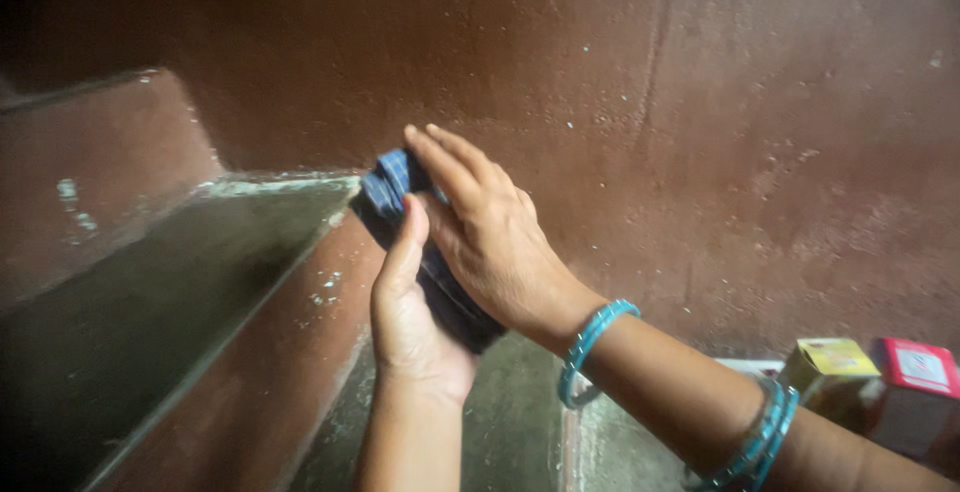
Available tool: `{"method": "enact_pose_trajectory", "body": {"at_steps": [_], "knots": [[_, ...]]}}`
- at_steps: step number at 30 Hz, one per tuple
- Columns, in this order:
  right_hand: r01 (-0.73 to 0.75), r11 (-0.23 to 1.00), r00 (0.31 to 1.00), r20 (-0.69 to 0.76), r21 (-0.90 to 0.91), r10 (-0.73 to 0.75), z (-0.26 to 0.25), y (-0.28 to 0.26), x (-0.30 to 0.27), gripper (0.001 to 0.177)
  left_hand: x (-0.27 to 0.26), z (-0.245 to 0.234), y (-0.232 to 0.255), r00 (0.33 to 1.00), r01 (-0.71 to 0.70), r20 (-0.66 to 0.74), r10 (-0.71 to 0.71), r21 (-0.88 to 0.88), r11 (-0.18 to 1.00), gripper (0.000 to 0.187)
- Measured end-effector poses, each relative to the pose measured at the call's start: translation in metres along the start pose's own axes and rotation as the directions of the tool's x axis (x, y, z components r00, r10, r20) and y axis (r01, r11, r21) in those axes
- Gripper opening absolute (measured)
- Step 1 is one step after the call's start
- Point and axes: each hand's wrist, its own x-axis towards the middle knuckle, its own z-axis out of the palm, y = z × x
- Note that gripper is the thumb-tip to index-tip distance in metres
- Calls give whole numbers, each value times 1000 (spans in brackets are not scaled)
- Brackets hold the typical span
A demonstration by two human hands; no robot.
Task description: The person wipes a pink plastic rack with a cloth, then cleans two pairs of eyeglasses one by one using the same cloth. The cleaned glasses are placed on the rack.
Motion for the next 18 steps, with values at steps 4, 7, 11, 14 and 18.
{"method": "enact_pose_trajectory", "body": {"at_steps": [4, 7, 11, 14, 18], "knots": [[67, 997, 991, 117, -49, -61, -16, -4, -9, 60, 4, 12, -4, 983, -121, 133, 125, -35, 992, 68], [107, 994, 984, 139, 2, -106, -29, -5, -12, 62, 9, 23, -3, 989, -142, 46, 142, 3, 990, 71], [91, 984, 983, 146, 153, -113, -44, -9, -13, 64, 19, 38, 3, 965, -259, -18, 262, 89, 962, 71], [67, 987, 988, 128, 149, -86, -59, -9, -19, 61, 20, 47, 7, 957, -270, -75, 281, 125, 955, 67], [129, 985, 988, 68, 112, -137, -75, 5, -27, 61, 32, 62, -2, 956, -294, 44, 291, 187, 937, 56]]}}
